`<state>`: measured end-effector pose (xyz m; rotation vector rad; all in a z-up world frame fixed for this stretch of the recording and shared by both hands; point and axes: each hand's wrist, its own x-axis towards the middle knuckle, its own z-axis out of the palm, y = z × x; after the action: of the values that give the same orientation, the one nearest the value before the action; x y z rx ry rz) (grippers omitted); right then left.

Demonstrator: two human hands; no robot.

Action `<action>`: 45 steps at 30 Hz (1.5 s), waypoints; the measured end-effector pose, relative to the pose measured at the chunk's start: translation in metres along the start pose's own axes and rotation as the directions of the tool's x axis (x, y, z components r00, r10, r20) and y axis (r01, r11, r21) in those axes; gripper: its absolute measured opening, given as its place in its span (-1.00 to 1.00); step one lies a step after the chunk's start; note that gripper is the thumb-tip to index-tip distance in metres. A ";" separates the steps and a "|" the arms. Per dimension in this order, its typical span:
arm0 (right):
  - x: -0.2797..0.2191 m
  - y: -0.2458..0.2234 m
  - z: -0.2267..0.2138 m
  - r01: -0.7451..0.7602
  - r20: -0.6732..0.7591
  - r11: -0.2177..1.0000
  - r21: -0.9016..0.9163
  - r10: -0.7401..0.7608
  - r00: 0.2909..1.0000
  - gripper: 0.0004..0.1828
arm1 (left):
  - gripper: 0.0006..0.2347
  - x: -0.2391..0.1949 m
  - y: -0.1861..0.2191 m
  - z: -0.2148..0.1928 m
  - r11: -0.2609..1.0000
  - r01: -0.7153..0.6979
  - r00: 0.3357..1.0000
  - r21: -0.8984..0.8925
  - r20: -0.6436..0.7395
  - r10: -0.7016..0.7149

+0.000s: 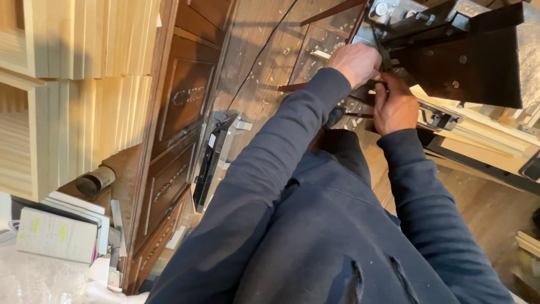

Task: Joining wooden frame pieces using an underpinning machine in a framing workshop.

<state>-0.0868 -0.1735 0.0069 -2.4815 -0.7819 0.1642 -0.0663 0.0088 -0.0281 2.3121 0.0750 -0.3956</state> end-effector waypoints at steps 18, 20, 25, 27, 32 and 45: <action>0.004 0.002 0.000 0.041 -0.055 0.998 -0.041 -0.043 0.998 -0.81 | -0.82 0.003 0.002 0.018 0.995 0.072 0.985 0.069 -0.160 -0.060; 0.001 0.006 0.001 0.059 -0.047 0.998 -0.027 -0.060 0.997 -0.82 | -0.86 0.004 -0.002 0.018 0.986 0.099 0.994 0.132 -0.060 -0.092; 0.002 0.009 0.003 0.023 -0.051 0.999 -0.025 -0.025 0.998 -0.83 | -0.83 0.010 -0.003 0.025 0.991 0.103 0.989 0.090 -0.111 -0.093; 0.004 0.008 0.004 0.033 -0.048 0.999 -0.028 -0.035 0.998 -0.84 | -0.84 0.009 -0.004 0.019 0.988 0.096 0.988 0.123 -0.134 -0.080; 0.003 0.000 0.000 0.033 -0.040 0.999 -0.015 -0.034 0.999 -0.84 | -0.83 0.003 -0.004 0.017 0.989 0.094 0.993 0.117 -0.076 -0.085; 0.001 0.017 0.007 -0.112 -0.068 0.994 0.016 0.113 0.991 -0.79 | -0.84 0.035 -0.010 0.034 0.985 -0.020 0.999 0.170 -0.025 0.025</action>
<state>-0.0789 -0.1816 -0.0075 -2.5072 -0.6110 0.1232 -0.0441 -0.0110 -0.0681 2.4849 0.0293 -0.3714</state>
